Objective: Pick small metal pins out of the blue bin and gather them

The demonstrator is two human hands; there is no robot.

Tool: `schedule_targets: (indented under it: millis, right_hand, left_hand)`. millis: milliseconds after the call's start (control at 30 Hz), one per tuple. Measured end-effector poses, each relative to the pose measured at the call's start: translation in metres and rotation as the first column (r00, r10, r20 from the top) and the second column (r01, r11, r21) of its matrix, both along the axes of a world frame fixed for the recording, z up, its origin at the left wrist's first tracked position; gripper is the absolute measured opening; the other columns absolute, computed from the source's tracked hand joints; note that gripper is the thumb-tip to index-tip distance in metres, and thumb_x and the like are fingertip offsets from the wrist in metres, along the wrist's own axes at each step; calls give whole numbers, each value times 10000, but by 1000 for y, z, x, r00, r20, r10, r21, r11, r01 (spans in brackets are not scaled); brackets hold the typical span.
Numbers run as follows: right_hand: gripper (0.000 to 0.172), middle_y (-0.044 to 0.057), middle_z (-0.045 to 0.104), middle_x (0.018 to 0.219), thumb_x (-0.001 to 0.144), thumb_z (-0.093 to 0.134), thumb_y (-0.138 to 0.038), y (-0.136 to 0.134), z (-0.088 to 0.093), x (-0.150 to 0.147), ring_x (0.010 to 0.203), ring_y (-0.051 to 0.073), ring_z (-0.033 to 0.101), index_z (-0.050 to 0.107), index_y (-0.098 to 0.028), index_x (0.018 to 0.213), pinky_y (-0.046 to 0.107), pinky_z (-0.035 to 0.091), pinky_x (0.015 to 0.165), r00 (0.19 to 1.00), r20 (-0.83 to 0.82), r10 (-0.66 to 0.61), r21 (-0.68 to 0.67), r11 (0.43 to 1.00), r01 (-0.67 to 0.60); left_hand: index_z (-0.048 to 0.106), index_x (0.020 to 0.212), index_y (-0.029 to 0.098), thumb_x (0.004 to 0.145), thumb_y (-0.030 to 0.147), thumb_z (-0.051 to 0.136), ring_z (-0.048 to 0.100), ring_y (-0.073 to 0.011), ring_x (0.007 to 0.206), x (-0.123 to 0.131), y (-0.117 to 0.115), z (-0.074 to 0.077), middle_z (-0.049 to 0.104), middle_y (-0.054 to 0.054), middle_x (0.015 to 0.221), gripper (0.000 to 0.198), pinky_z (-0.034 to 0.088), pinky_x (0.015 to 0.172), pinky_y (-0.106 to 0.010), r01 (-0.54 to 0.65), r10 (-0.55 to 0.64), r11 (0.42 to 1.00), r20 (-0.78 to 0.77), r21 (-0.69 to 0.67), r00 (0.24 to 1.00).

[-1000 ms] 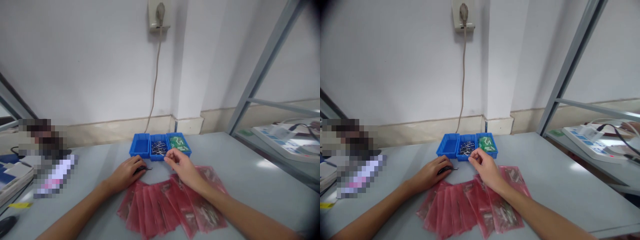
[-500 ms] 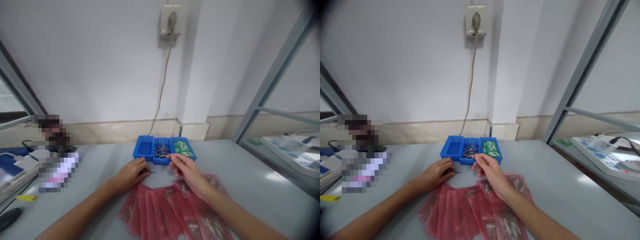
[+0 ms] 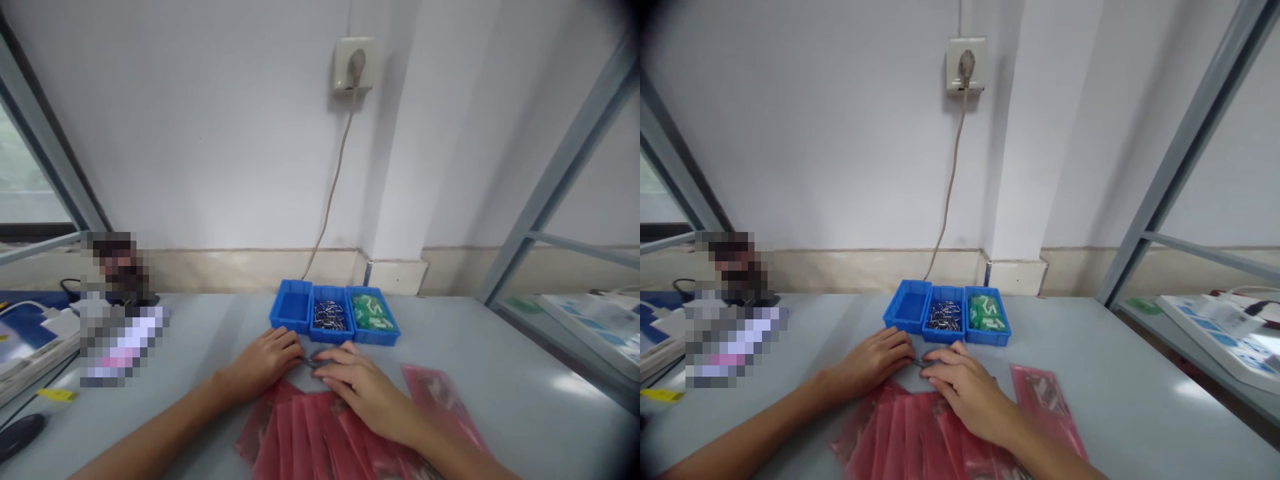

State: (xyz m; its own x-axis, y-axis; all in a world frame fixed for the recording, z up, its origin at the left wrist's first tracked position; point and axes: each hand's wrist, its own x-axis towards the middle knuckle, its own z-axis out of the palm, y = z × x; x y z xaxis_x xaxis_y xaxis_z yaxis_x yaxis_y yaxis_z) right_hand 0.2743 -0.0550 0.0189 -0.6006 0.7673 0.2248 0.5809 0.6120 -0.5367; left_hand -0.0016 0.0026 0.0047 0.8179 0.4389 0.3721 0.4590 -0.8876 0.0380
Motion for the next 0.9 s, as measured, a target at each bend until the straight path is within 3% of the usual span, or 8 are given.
schedule_targets:
  millis: [100, 233, 533, 900]
  right_hand:
    - [404, 39, 727, 1403, 1107, 490, -117, 2, -2, -2, 1261, 262, 607, 775, -294, 1331, 434, 457, 1131, 1000, -16, 16, 39, 999, -15]
    - [475, 21, 742, 1370, 1074, 478, -36, 3, -2, -3, 1198, 253, 604, 775, -304, 1328, 416, 472, 1091, 999, -34, 12, 54, 998, -10]
    - [361, 42, 787, 1273, 1111, 488, -138, 3, -5, 0, 1152, 251, 623, 796, -268, 1247, 392, 501, 1040, 994, -98, -49, 90, 994, 58]
    - [320, 42, 804, 1111, 1024, 560, -27, 5, -6, 9, 1082, 261, 602, 798, -233, 1084, 398, 515, 979, 981, -132, -143, 118, 980, 159]
  left_hand:
    - [643, 1100, 176, 1146, 239, 485, 587, -225, 957, 0, 1, -2, 657, -57, 1054, 176, 483, 863, -361, 6, -6, 1000, 3, 12, 1000]
    - [652, 1103, 179, 1146, 256, 492, 591, -226, 966, 1, 0, -1, 666, -55, 1056, 183, 487, 876, -367, 4, -4, 1000, 3, 3, 1000]
    - [673, 1127, 186, 1154, 285, 474, 601, -228, 993, -2, 0, 1, 662, -63, 1080, 224, 501, 889, -369, -11, 11, 1000, 2, -29, 1000]
    - [678, 1093, 184, 1153, 304, 478, 600, -221, 979, -2, 0, 1, 652, -62, 1048, 240, 519, 864, -348, -20, 22, 996, 23, -89, 999]
